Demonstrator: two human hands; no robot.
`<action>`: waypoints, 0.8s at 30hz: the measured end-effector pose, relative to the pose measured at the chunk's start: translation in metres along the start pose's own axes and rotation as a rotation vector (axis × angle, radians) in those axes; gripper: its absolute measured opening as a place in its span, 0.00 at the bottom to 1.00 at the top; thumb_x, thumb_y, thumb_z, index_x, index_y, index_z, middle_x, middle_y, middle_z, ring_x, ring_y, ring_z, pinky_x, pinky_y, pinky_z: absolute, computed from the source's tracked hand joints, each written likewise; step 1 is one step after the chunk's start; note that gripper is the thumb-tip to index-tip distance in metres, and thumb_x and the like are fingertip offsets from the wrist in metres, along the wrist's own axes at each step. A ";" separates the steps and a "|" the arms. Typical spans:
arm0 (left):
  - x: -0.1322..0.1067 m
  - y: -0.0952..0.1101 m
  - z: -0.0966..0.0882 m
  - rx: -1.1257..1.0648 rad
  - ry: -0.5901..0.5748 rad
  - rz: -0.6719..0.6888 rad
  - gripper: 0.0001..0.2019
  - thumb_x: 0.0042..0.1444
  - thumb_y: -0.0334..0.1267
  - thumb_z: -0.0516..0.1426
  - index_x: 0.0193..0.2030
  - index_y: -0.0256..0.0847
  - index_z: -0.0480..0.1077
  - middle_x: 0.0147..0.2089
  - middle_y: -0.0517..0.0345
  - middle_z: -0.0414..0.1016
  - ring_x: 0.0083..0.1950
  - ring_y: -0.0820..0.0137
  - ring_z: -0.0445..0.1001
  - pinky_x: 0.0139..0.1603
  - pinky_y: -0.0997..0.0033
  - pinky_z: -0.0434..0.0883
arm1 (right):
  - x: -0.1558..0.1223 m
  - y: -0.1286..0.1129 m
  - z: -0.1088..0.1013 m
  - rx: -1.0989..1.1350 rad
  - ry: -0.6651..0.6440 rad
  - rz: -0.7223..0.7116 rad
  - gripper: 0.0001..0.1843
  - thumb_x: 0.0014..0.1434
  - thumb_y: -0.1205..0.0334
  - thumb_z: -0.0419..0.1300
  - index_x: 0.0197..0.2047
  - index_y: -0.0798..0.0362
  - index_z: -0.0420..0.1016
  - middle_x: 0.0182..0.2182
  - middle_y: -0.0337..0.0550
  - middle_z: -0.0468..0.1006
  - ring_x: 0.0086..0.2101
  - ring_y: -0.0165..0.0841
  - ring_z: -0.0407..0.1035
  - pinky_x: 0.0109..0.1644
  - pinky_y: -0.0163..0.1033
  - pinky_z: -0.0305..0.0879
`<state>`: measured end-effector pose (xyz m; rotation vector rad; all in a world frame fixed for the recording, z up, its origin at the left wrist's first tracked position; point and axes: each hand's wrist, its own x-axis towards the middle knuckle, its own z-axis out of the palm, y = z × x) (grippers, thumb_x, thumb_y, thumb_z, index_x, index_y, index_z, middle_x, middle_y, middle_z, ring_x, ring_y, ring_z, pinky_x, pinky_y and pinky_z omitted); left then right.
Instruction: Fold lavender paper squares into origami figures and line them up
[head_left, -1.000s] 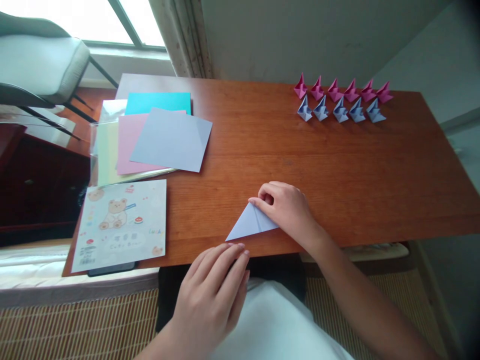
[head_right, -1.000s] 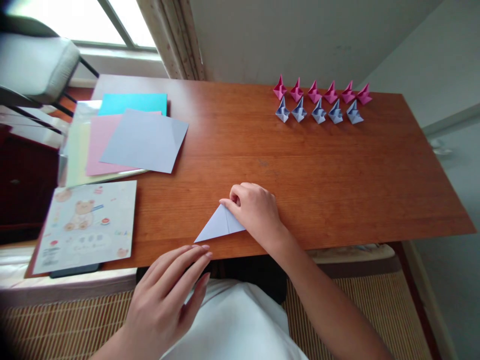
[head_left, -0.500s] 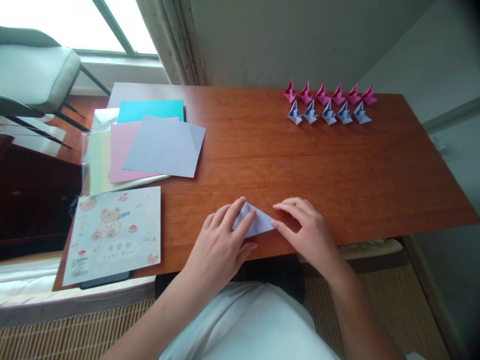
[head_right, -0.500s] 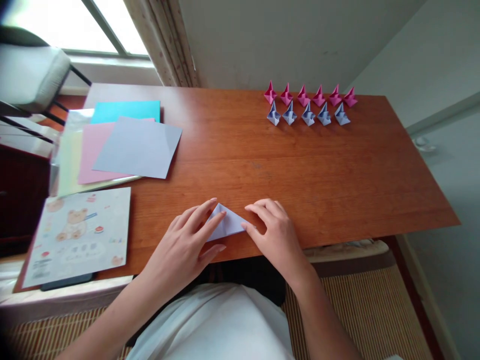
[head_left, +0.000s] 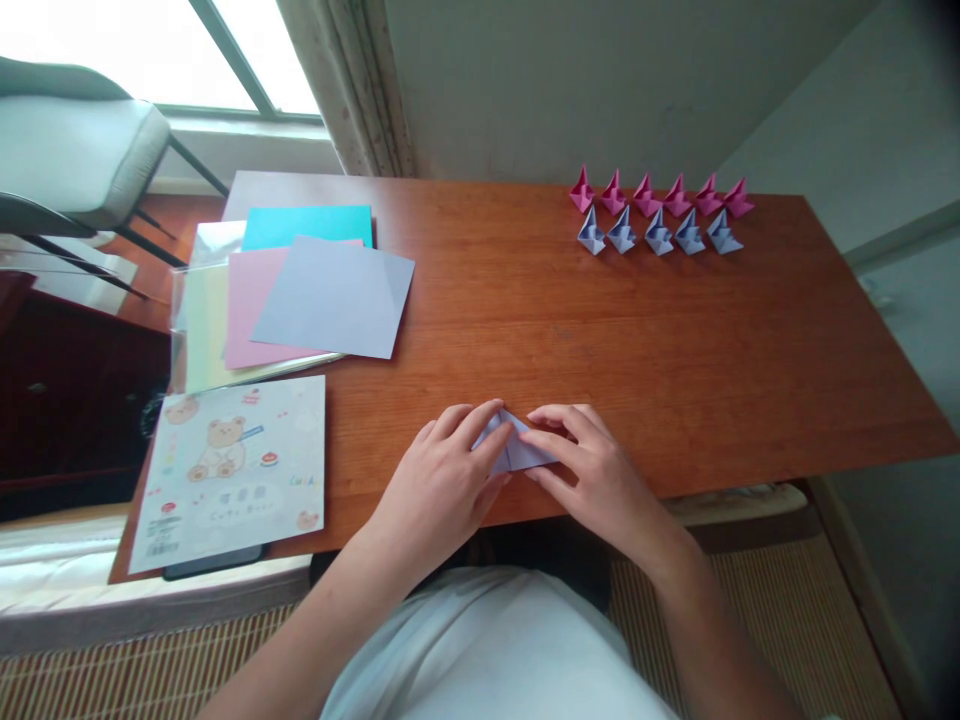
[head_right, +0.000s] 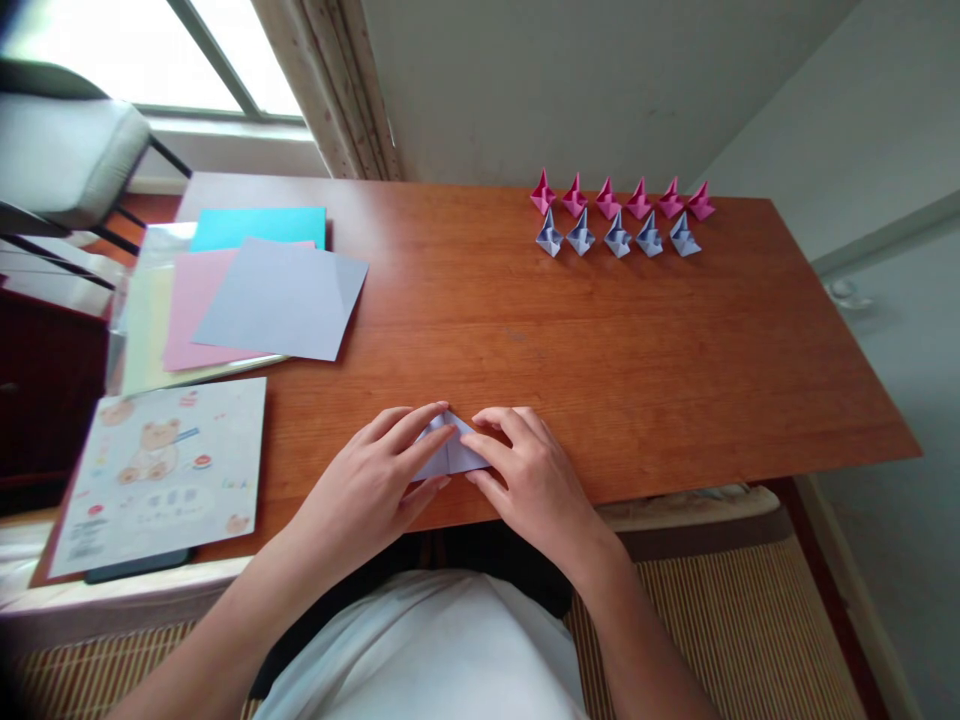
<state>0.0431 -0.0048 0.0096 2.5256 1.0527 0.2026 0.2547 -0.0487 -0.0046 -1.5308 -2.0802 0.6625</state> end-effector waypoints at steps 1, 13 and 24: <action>0.000 -0.001 -0.001 -0.020 0.001 0.003 0.20 0.64 0.33 0.57 0.63 0.41 0.67 0.68 0.48 0.67 0.61 0.55 0.68 0.61 0.52 0.72 | 0.001 0.000 -0.001 0.003 -0.002 -0.005 0.19 0.62 0.68 0.63 0.55 0.43 0.76 0.53 0.46 0.75 0.52 0.43 0.68 0.57 0.54 0.71; 0.001 -0.008 -0.007 -0.195 0.028 -0.040 0.18 0.65 0.37 0.57 0.61 0.42 0.68 0.65 0.49 0.70 0.60 0.57 0.70 0.58 0.55 0.72 | 0.001 0.001 -0.006 0.118 0.044 0.057 0.20 0.66 0.60 0.61 0.61 0.43 0.70 0.54 0.45 0.78 0.55 0.42 0.71 0.61 0.53 0.68; 0.000 -0.008 -0.012 -0.342 0.031 -0.111 0.22 0.65 0.43 0.58 0.64 0.44 0.65 0.61 0.46 0.70 0.57 0.58 0.74 0.56 0.57 0.73 | 0.002 -0.011 0.007 0.487 0.141 0.368 0.37 0.62 0.55 0.65 0.71 0.44 0.55 0.53 0.48 0.79 0.50 0.40 0.75 0.57 0.49 0.72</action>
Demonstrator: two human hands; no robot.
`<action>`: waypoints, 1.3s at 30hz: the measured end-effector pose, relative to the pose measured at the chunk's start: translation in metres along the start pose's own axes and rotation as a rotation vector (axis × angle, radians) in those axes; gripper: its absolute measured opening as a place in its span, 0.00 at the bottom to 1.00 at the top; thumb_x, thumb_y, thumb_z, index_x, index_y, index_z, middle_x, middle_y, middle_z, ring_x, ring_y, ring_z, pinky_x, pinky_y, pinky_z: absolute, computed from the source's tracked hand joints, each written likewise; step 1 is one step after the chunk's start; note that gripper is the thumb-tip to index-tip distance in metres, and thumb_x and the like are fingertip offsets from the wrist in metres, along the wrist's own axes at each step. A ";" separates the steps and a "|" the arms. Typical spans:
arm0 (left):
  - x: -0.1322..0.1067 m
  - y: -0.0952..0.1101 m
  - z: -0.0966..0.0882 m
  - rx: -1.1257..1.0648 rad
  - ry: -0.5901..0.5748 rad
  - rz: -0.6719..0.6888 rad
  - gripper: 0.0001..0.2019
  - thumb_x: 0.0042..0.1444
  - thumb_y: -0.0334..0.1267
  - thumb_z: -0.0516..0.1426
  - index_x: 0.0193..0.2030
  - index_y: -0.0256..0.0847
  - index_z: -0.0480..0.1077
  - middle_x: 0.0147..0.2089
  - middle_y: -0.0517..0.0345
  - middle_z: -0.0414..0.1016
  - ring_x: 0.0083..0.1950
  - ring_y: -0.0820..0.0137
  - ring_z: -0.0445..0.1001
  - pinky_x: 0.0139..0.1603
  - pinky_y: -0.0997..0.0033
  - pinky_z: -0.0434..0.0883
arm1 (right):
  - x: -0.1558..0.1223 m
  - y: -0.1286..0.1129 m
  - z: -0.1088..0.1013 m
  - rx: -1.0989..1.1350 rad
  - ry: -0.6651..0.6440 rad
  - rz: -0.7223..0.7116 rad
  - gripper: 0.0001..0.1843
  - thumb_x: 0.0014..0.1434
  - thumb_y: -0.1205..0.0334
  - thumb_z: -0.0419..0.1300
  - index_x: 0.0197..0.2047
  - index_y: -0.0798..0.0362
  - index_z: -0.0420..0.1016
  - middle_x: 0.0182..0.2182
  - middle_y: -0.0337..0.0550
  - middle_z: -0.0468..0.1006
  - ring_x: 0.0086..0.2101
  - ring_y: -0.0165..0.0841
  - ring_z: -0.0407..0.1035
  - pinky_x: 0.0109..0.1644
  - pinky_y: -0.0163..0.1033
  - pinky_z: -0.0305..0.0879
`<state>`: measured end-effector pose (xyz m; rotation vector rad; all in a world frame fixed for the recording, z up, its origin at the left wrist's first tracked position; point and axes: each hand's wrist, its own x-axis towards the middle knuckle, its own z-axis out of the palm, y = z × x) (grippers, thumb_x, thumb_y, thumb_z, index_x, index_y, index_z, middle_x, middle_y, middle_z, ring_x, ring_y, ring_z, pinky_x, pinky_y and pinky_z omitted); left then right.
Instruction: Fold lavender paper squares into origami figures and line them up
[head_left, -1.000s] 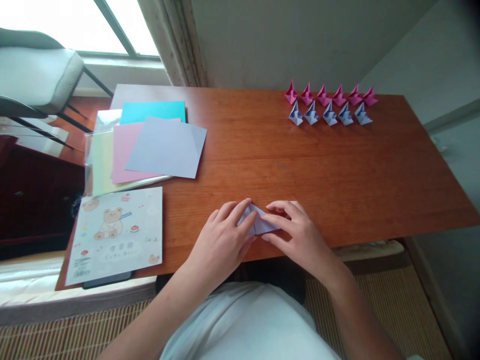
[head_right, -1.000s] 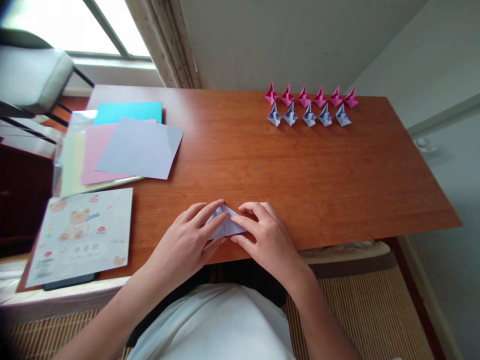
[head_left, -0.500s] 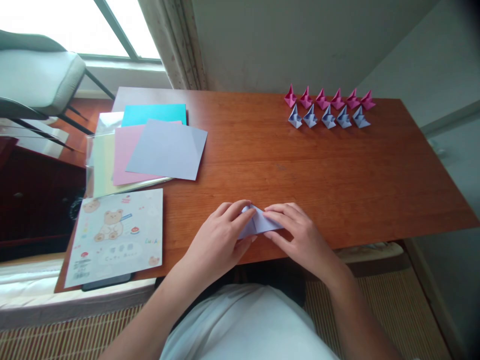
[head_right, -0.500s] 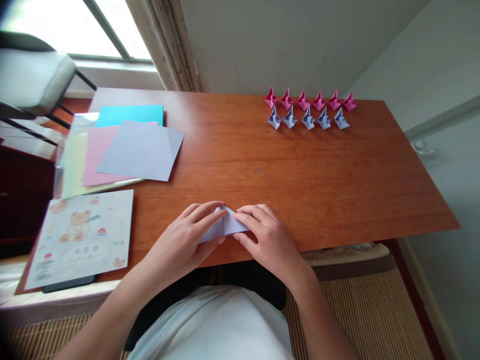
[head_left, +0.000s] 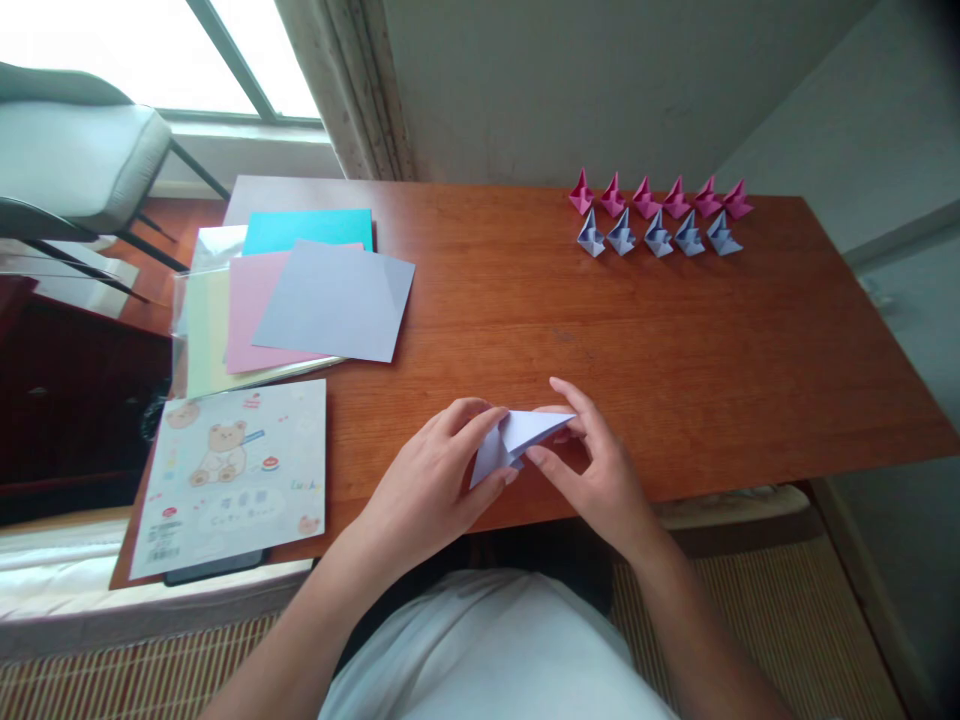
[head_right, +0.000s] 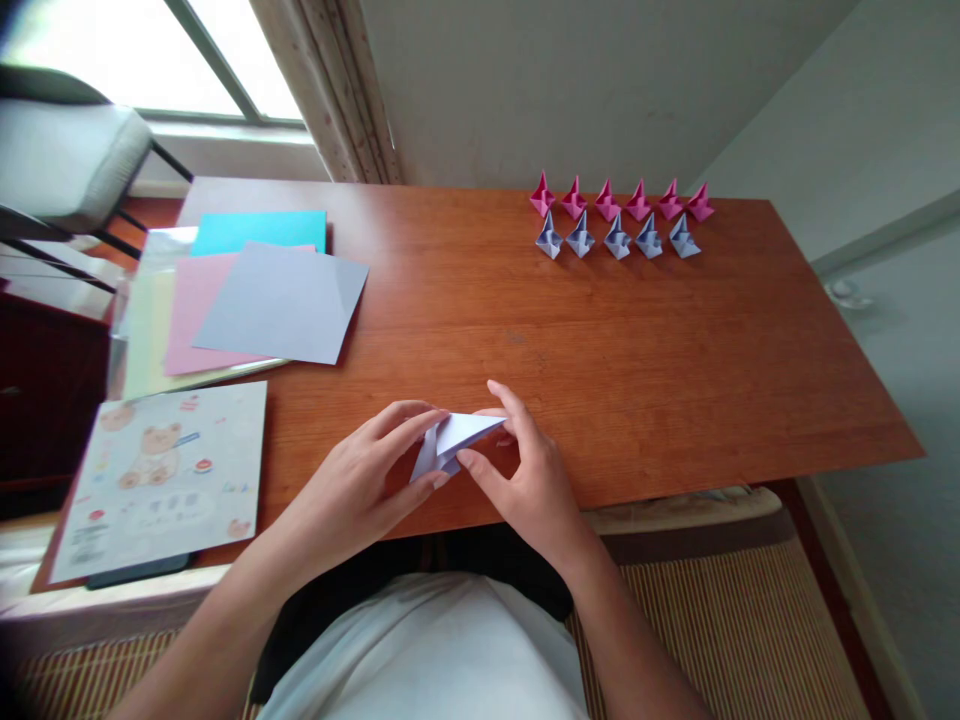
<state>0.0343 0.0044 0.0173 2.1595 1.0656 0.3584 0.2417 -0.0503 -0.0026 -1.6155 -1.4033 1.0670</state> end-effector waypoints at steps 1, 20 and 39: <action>0.000 0.000 -0.001 -0.013 -0.001 -0.002 0.22 0.65 0.44 0.58 0.65 0.44 0.65 0.61 0.46 0.70 0.57 0.58 0.74 0.56 0.58 0.73 | 0.000 0.000 0.002 0.040 0.000 0.008 0.38 0.63 0.55 0.64 0.71 0.43 0.54 0.53 0.47 0.79 0.51 0.40 0.75 0.57 0.49 0.72; -0.004 0.003 -0.002 -0.263 0.019 -0.064 0.27 0.62 0.46 0.62 0.66 0.46 0.63 0.58 0.52 0.72 0.55 0.63 0.73 0.56 0.63 0.73 | 0.005 -0.011 0.022 0.440 -0.124 0.009 0.22 0.64 0.55 0.63 0.60 0.44 0.68 0.59 0.46 0.75 0.57 0.41 0.72 0.57 0.47 0.76; -0.006 0.005 0.005 -0.768 0.010 -0.125 0.25 0.64 0.40 0.61 0.67 0.47 0.65 0.65 0.49 0.67 0.64 0.58 0.70 0.64 0.60 0.72 | 0.001 -0.013 0.017 0.409 -0.053 -0.020 0.19 0.66 0.59 0.62 0.59 0.41 0.72 0.57 0.43 0.76 0.56 0.39 0.73 0.56 0.42 0.75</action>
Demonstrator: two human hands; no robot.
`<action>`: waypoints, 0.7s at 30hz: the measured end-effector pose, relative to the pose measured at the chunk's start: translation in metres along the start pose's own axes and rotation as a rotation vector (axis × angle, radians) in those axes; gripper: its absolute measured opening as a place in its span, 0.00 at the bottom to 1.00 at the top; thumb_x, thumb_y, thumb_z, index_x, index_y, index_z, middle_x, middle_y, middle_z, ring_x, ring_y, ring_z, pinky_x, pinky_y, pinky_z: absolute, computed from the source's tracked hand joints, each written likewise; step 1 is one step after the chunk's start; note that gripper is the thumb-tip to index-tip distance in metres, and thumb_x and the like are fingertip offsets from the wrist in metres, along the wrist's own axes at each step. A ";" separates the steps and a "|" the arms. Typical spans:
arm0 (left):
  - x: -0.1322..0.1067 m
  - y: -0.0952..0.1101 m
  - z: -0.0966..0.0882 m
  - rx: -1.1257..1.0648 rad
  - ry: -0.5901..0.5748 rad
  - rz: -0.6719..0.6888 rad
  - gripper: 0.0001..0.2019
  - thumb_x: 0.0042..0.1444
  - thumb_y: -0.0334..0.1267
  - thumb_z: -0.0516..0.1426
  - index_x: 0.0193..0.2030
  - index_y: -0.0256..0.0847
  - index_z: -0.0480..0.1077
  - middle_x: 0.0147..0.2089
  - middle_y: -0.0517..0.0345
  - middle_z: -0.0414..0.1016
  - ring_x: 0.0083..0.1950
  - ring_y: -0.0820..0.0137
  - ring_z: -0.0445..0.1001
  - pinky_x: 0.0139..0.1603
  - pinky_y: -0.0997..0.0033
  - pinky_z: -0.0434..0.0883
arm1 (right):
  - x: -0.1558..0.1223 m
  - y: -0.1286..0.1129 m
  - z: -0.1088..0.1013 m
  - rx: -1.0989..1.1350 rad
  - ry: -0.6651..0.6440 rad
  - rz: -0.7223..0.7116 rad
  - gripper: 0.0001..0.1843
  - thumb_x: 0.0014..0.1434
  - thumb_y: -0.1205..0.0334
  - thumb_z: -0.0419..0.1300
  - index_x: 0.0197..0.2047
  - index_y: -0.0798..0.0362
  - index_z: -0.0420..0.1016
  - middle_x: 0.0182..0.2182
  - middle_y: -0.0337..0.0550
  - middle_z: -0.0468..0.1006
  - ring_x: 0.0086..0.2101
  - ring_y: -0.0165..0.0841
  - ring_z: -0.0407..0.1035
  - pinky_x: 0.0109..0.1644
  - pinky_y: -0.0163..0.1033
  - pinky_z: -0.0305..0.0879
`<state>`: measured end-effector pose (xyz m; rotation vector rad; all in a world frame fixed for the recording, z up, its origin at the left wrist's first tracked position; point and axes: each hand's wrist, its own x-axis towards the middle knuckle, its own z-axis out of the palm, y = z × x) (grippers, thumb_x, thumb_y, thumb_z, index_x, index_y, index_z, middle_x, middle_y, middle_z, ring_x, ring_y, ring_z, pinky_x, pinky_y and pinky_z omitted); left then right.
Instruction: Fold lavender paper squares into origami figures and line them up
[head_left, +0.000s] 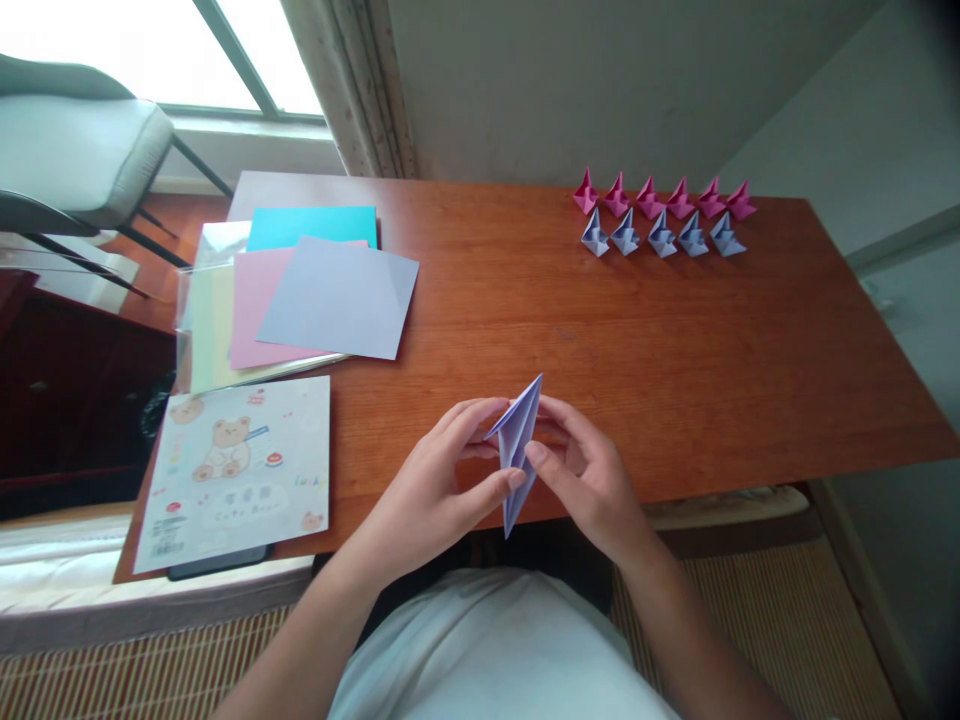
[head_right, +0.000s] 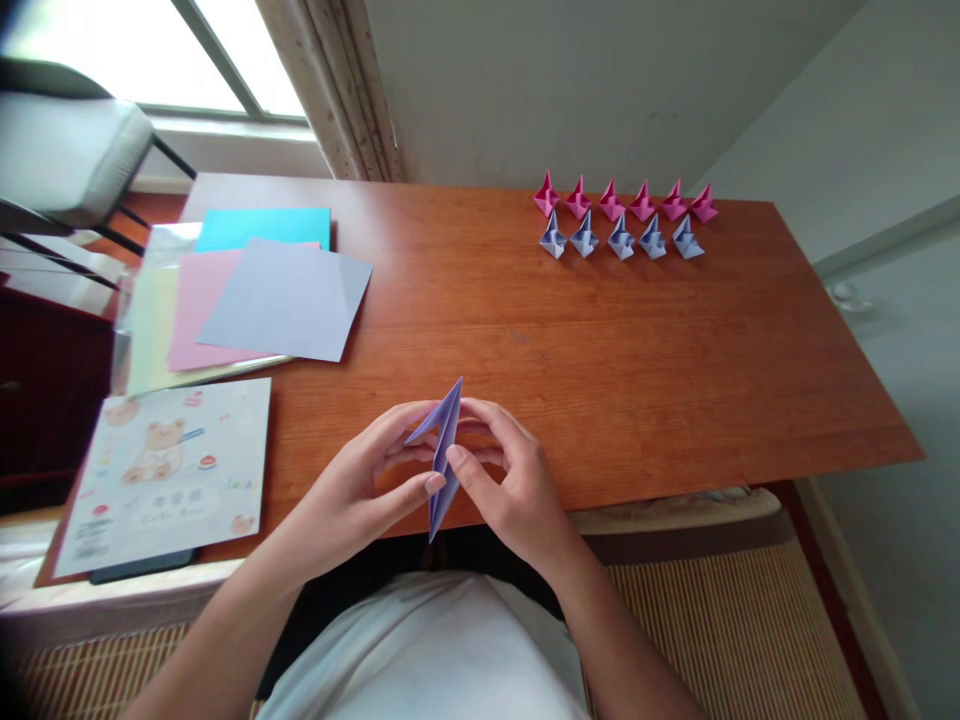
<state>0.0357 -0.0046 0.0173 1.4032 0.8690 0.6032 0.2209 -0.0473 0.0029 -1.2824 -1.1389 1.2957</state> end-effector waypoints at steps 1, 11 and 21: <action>0.000 -0.001 0.000 -0.003 -0.003 -0.007 0.25 0.64 0.40 0.61 0.67 0.47 0.64 0.66 0.50 0.67 0.64 0.58 0.70 0.65 0.60 0.71 | 0.000 0.000 0.000 -0.009 0.001 -0.005 0.19 0.66 0.59 0.62 0.59 0.41 0.72 0.56 0.43 0.76 0.55 0.38 0.73 0.56 0.42 0.75; -0.001 -0.002 0.001 0.127 0.014 0.014 0.25 0.65 0.41 0.60 0.67 0.48 0.63 0.65 0.51 0.69 0.62 0.60 0.72 0.64 0.61 0.71 | -0.001 -0.003 0.002 -0.103 0.014 -0.039 0.19 0.66 0.64 0.59 0.59 0.42 0.71 0.55 0.44 0.76 0.52 0.39 0.75 0.54 0.44 0.76; -0.002 -0.001 0.009 0.516 0.119 0.085 0.27 0.61 0.35 0.60 0.66 0.48 0.61 0.66 0.50 0.65 0.62 0.60 0.69 0.61 0.57 0.71 | -0.001 0.002 0.003 -0.205 0.037 -0.038 0.26 0.62 0.72 0.58 0.61 0.42 0.70 0.59 0.43 0.74 0.56 0.38 0.73 0.56 0.42 0.75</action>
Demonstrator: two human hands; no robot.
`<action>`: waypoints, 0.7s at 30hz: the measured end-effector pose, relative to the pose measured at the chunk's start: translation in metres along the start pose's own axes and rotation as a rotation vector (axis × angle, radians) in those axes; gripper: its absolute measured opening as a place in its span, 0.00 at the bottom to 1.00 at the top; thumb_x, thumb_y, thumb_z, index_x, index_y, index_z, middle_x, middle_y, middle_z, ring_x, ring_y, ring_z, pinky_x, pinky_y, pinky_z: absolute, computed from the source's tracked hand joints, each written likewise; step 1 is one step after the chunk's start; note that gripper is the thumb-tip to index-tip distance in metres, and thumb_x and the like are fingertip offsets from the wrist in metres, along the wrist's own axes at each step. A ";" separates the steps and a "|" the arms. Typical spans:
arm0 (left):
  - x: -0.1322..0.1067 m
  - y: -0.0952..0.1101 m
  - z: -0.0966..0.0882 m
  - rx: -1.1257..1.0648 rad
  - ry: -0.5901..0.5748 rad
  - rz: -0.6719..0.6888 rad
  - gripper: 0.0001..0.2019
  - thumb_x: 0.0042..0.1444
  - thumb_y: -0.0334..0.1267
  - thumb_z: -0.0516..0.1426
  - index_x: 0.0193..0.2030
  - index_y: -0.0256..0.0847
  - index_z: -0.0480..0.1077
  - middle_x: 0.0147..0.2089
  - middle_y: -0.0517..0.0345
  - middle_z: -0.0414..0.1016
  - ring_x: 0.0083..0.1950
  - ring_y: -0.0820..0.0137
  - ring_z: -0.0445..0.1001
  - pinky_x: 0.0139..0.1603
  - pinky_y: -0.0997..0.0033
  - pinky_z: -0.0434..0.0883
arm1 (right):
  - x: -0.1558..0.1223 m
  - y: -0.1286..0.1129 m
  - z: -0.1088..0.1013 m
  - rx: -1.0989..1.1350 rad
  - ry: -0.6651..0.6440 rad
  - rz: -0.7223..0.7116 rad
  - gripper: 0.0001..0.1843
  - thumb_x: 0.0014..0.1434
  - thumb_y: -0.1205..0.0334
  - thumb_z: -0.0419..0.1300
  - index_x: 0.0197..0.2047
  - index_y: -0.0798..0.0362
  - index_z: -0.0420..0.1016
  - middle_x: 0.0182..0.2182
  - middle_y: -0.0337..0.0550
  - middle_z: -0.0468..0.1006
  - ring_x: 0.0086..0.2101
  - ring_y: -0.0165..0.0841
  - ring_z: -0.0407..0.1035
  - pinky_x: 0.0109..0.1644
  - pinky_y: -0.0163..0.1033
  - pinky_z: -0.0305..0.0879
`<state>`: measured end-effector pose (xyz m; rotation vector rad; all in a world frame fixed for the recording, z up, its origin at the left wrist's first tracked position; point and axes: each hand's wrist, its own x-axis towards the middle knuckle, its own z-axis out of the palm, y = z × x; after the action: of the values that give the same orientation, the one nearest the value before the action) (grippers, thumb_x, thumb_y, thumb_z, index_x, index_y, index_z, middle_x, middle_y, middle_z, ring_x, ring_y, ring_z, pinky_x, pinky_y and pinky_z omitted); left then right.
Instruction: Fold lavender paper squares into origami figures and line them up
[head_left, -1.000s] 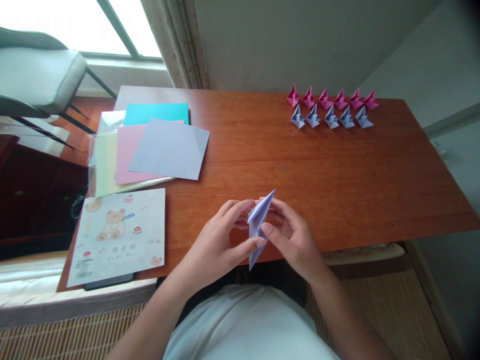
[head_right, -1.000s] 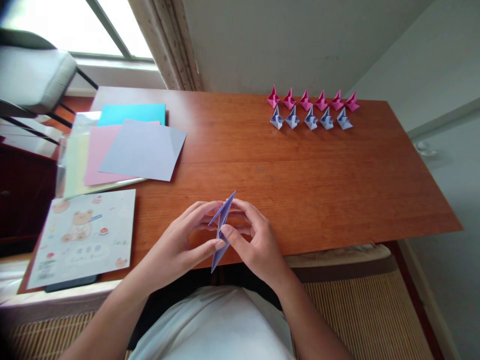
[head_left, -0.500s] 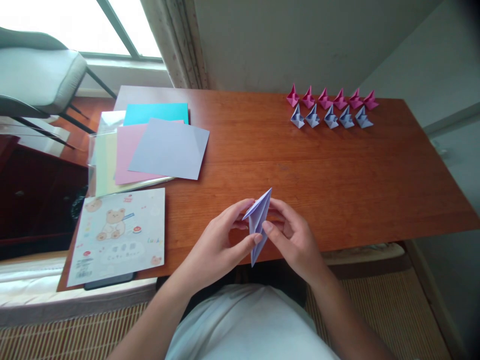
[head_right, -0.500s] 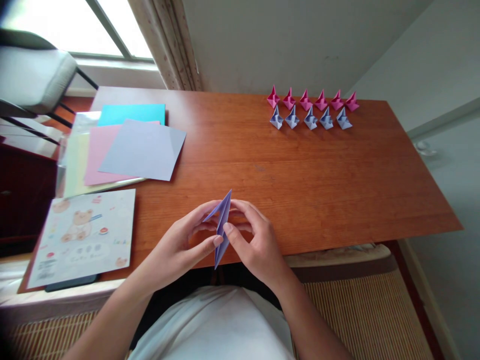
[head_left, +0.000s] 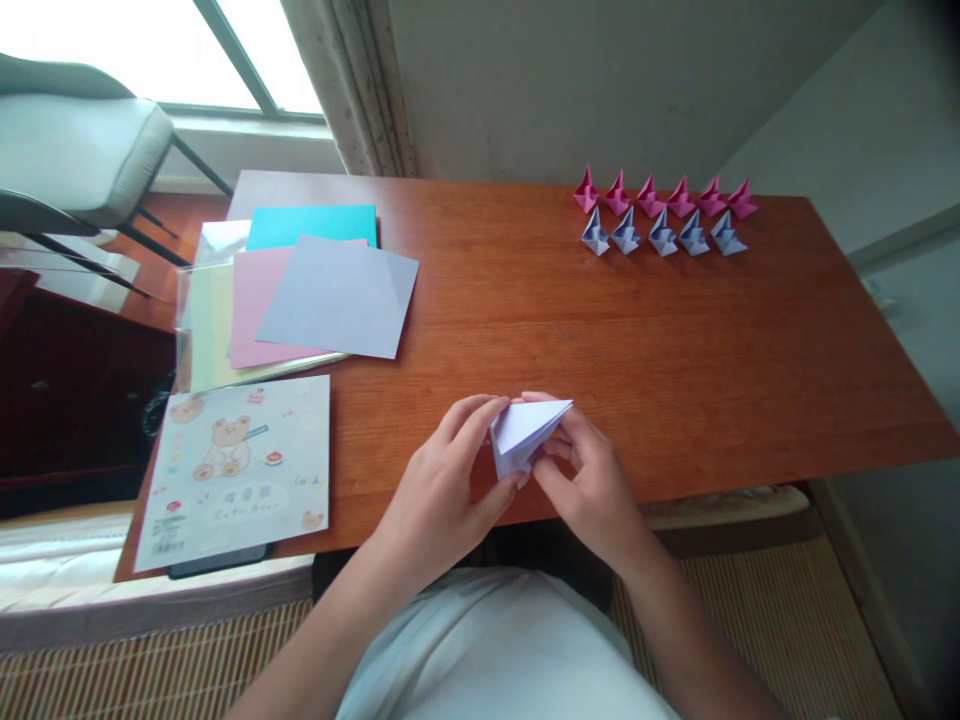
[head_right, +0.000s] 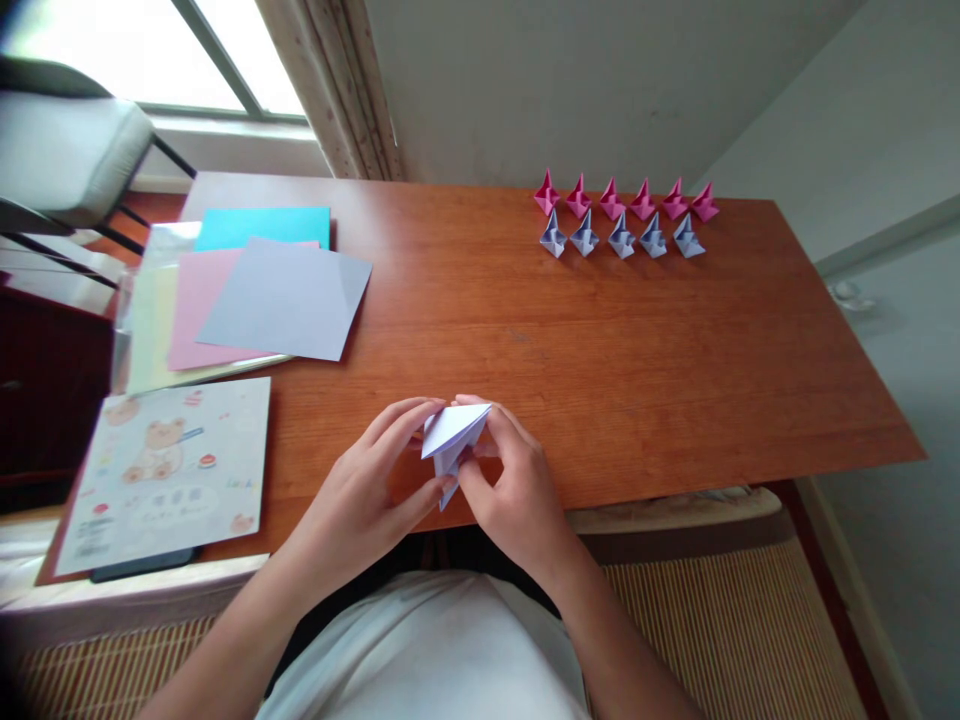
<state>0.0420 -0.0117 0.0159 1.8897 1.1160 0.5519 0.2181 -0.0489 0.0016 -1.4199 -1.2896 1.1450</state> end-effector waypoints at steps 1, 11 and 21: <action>-0.001 0.001 0.001 0.015 0.002 0.001 0.28 0.60 0.34 0.60 0.66 0.48 0.60 0.66 0.50 0.65 0.62 0.60 0.69 0.61 0.57 0.71 | 0.000 0.002 0.000 0.006 0.001 0.008 0.27 0.61 0.72 0.58 0.61 0.42 0.69 0.59 0.43 0.74 0.56 0.38 0.72 0.56 0.43 0.75; -0.005 0.012 0.004 -0.104 -0.073 0.046 0.30 0.61 0.35 0.60 0.69 0.52 0.60 0.69 0.50 0.62 0.65 0.59 0.68 0.63 0.58 0.70 | 0.004 0.012 -0.003 -0.126 0.069 0.024 0.30 0.53 0.72 0.62 0.59 0.45 0.72 0.54 0.44 0.80 0.53 0.42 0.76 0.59 0.48 0.72; -0.005 0.009 0.002 -0.526 -0.122 -0.025 0.27 0.64 0.35 0.58 0.69 0.48 0.62 0.70 0.47 0.61 0.67 0.56 0.66 0.64 0.59 0.70 | 0.006 0.001 -0.005 -0.052 0.091 0.121 0.23 0.55 0.65 0.64 0.55 0.47 0.75 0.51 0.45 0.82 0.49 0.42 0.78 0.53 0.46 0.75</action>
<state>0.0447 -0.0188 0.0224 1.4298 0.8146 0.6354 0.2238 -0.0426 0.0008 -1.5885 -1.1912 1.1200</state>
